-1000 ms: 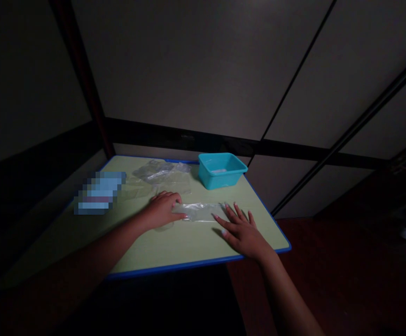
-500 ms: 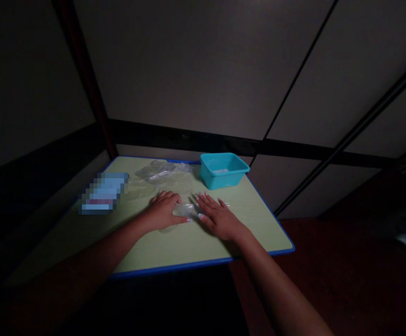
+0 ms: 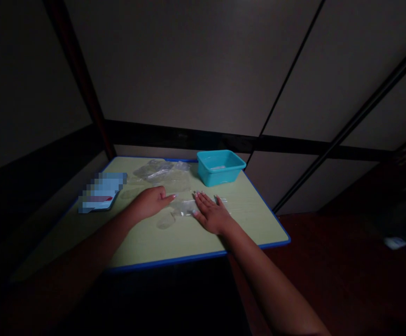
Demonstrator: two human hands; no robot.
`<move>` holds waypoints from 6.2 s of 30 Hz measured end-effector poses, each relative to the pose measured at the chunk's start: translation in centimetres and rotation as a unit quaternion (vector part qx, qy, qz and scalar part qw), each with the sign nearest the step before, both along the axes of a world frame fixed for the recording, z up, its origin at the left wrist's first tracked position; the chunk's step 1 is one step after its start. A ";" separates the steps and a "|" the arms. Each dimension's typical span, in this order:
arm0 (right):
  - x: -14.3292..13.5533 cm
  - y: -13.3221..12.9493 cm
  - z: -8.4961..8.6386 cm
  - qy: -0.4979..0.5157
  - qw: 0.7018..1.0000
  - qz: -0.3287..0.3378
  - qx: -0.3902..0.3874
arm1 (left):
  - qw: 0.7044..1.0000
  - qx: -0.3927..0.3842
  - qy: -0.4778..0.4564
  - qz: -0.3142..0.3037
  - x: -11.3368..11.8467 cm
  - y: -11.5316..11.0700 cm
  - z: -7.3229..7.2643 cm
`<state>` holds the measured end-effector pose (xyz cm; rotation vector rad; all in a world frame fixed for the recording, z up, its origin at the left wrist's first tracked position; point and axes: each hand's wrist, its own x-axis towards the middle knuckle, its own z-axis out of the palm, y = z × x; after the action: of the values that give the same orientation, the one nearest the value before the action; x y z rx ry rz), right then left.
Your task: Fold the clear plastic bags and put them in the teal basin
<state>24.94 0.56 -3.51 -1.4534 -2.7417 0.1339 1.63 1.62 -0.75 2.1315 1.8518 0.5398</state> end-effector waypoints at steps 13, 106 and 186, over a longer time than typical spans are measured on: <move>0.0 0.1 -0.2 0.012 1.000 -0.004 -0.001 | 0.938 -0.096 -0.101 -0.317 -0.5 -2.3 1.7; -0.4 -0.6 0.0 0.057 0.997 0.051 0.013 | 0.980 -0.083 -0.168 -0.067 -1.9 3.2 -1.8; -2.7 5.8 -0.8 0.143 0.984 0.024 0.103 | 0.953 0.079 0.138 -0.256 4.9 -5.1 -3.0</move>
<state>22.23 6.38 -4.32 -1.2118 -2.4766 0.0514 6.55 -3.47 -3.72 2.7785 1.3097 0.2841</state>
